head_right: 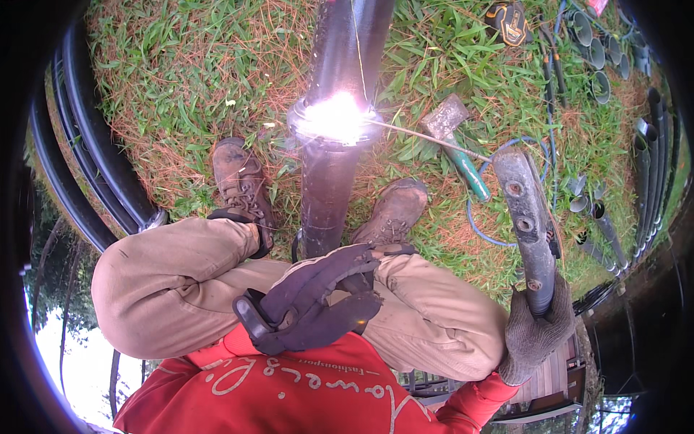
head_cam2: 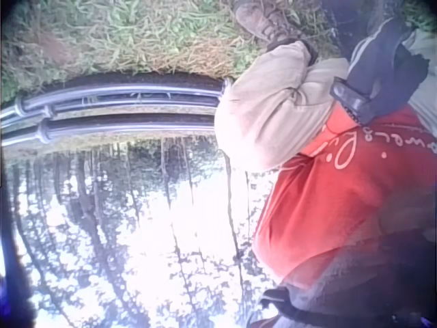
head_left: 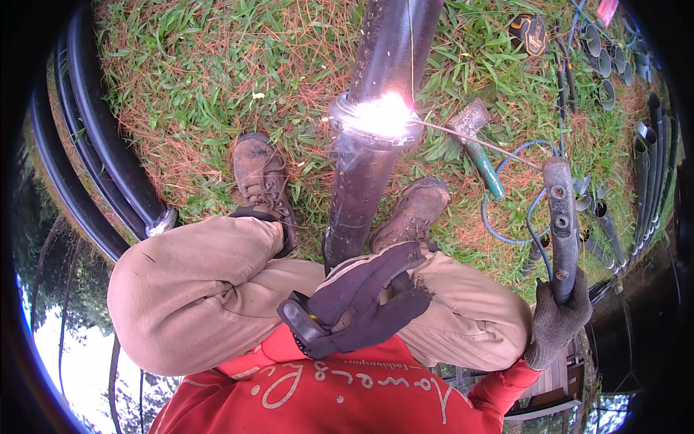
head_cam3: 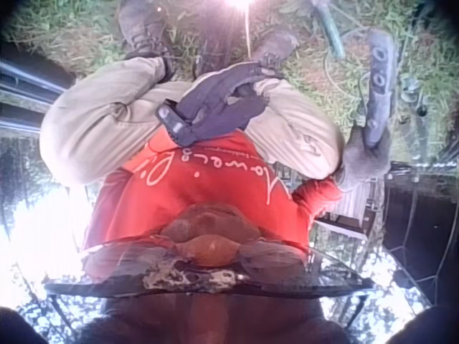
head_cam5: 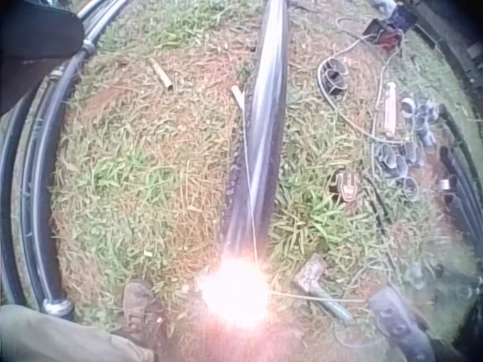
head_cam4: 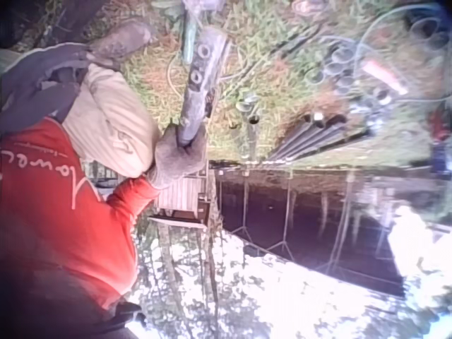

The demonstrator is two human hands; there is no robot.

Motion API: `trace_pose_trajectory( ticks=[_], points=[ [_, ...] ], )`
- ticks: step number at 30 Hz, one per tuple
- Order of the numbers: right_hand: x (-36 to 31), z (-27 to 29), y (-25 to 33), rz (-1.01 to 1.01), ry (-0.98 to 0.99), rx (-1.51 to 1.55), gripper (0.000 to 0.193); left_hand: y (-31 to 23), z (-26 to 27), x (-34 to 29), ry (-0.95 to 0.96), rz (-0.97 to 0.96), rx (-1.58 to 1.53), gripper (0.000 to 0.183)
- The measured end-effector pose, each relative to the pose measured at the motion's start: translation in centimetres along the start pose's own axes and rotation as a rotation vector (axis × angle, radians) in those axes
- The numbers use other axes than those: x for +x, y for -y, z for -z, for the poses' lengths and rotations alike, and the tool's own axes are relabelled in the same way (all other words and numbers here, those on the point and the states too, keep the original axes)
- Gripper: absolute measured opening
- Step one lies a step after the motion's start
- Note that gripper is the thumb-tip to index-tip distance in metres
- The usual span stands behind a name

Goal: The person welds a metal pipe joint using an arc welder and a hammer while sitting on the grass.

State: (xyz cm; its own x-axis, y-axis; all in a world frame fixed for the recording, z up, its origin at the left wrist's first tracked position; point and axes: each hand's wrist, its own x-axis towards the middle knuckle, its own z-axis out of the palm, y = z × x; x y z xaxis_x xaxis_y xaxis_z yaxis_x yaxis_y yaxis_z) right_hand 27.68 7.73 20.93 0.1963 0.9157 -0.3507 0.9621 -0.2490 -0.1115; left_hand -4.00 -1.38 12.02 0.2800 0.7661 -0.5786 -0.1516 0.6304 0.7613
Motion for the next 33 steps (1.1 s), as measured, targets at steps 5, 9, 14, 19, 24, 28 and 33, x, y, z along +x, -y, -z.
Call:
trace_pose_trajectory(
  ticks=[5, 9, 14, 19, 24, 28, 33],
  points=[
    [0.1, 0.0, 1.0, -0.081, -0.024, -0.063, 0.031, 3.6, -1.0, -1.5, 0.051, 0.239, -0.331, 0.069],
    [-0.4, 0.4, 0.3, -0.094, -0.031, 0.082, 0.027, 1.2, -0.4, -0.5, 0.024, 0.08, -0.064, 0.069],
    [-0.2, 0.0, 0.8, -0.087, -0.014, 0.053, 0.031, -0.2, 0.2, 0.0, 0.035, 0.113, -0.071, 0.065],
    [-0.1, -0.1, 0.5, -0.023, -0.027, -0.012, 0.034, -0.1, 0.2, -0.3, 0.047, 0.16, -0.12, 0.063],
    [-0.3, -0.2, -0.1, -0.03, -0.024, -0.002, 0.034, -0.3, 0.1, -0.2, 0.039, 0.125, -0.003, 0.065],
    [-0.2, 0.2, -0.2, -0.171, 0.061, 0.007, 0.05, -0.3, 0.0, -0.3, -0.007, 0.084, -0.027, 0.066],
    [0.0, 0.4, 0.1, -0.159, 0.072, -0.006, 0.047, 0.4, 0.2, -0.1, 0.075, 0.135, -0.021, 0.07]
  ],
)
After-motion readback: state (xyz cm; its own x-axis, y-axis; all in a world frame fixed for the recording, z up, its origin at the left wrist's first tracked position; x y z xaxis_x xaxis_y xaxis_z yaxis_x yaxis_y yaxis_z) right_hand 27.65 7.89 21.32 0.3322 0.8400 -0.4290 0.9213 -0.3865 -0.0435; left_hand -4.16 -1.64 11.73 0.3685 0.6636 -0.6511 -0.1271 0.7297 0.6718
